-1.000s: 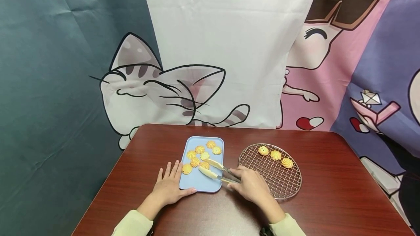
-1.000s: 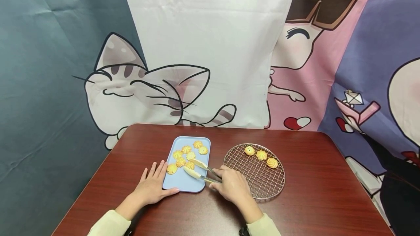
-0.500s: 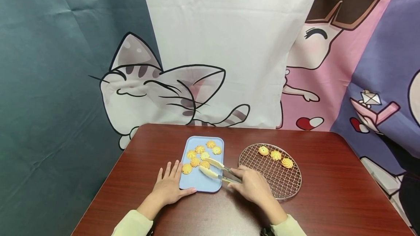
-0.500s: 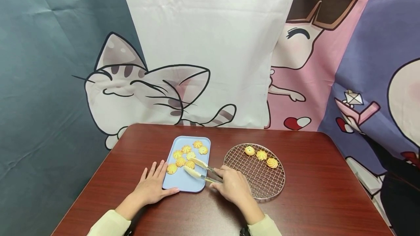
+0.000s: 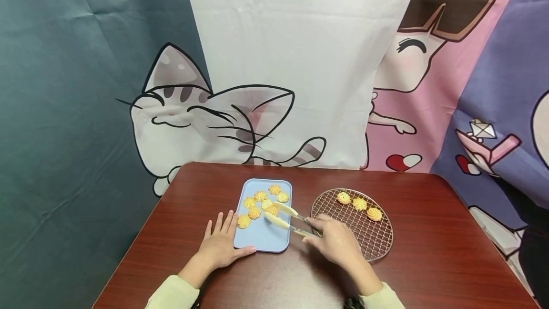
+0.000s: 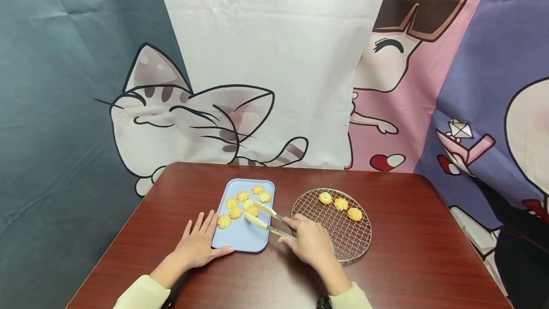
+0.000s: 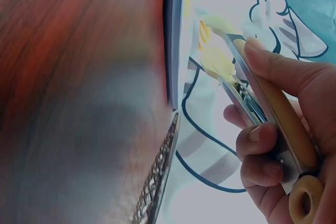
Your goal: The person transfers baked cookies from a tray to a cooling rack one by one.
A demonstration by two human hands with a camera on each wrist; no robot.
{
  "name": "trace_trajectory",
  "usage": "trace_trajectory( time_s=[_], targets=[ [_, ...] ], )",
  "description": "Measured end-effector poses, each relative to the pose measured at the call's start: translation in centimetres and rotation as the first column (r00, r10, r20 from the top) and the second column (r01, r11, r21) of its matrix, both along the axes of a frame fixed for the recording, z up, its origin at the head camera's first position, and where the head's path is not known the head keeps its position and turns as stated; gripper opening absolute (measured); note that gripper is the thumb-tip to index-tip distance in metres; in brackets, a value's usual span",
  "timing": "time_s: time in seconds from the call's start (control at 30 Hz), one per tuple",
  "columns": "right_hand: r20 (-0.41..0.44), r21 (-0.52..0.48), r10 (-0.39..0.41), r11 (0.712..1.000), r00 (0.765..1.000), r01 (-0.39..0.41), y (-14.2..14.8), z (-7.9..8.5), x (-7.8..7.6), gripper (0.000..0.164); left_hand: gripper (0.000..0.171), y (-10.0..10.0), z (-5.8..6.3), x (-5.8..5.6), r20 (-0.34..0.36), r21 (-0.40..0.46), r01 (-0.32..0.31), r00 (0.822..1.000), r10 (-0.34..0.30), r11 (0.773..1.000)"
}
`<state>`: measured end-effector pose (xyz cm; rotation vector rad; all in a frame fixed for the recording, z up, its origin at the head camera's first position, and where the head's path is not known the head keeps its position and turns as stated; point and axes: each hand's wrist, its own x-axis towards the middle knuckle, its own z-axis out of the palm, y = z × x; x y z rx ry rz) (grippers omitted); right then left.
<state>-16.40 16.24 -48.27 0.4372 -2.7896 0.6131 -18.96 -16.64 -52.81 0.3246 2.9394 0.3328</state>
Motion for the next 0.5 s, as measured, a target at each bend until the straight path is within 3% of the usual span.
trace_trajectory(
  time_s=[0.5],
  targets=[
    [0.008, -0.012, -0.056, 0.998, 0.998, 0.056, 2.4, 0.7, 0.3, 0.058, 0.119, 0.0, -0.1, 0.0, -0.009, 0.001, -0.001, 1.000, 0.001, 1.000]
  ],
)
